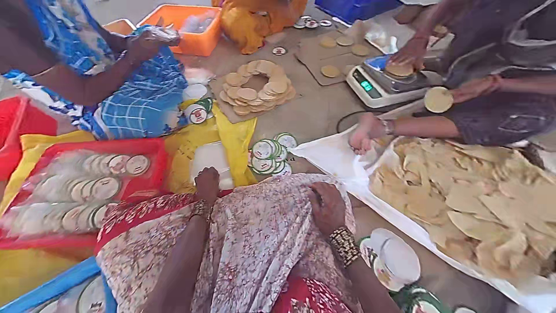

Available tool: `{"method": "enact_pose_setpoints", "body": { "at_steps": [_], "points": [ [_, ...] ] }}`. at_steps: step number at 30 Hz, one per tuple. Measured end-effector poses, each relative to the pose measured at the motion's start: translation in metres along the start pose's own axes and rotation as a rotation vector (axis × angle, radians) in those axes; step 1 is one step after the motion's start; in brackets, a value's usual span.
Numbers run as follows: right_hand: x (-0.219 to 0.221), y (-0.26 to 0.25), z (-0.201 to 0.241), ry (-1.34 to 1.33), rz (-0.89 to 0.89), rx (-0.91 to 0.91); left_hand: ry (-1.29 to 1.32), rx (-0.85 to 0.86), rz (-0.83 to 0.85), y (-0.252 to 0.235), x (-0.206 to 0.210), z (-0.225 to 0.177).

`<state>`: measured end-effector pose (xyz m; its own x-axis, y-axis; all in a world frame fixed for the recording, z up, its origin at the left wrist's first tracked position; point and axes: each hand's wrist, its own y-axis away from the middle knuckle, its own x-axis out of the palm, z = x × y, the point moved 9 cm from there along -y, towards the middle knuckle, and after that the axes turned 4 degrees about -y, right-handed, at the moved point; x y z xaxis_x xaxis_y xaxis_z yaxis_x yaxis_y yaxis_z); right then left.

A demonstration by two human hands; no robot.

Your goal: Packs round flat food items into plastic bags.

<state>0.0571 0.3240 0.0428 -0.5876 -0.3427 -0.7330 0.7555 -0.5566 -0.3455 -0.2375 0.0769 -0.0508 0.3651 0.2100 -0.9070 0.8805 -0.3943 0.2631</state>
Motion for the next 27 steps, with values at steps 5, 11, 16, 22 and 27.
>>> {"method": "enact_pose_setpoints", "body": {
  "at_steps": [5, 11, 16, 22, 27],
  "points": [
    [-0.002, 0.001, -0.002, -0.022, -0.034, -0.004, 0.337, 0.172, -0.43, 0.032, -0.04, -0.008],
    [-0.007, -0.002, 0.007, -0.138, -0.01, 0.102, 0.432, 0.44, -0.626, 0.111, -0.081, -0.036],
    [0.026, 0.0, 0.073, -0.617, 0.241, 0.119, 0.606, 0.805, -0.392, 0.184, -0.089, -0.09],
    [0.051, 0.012, 0.131, -1.334, 0.754, 0.323, 0.697, 0.918, -0.295, 0.21, -0.101, -0.104],
    [0.023, 0.01, 0.126, -1.235, 0.571, 0.298, 0.993, 0.617, -0.046, 0.196, -0.082, -0.09]
  ]
}}
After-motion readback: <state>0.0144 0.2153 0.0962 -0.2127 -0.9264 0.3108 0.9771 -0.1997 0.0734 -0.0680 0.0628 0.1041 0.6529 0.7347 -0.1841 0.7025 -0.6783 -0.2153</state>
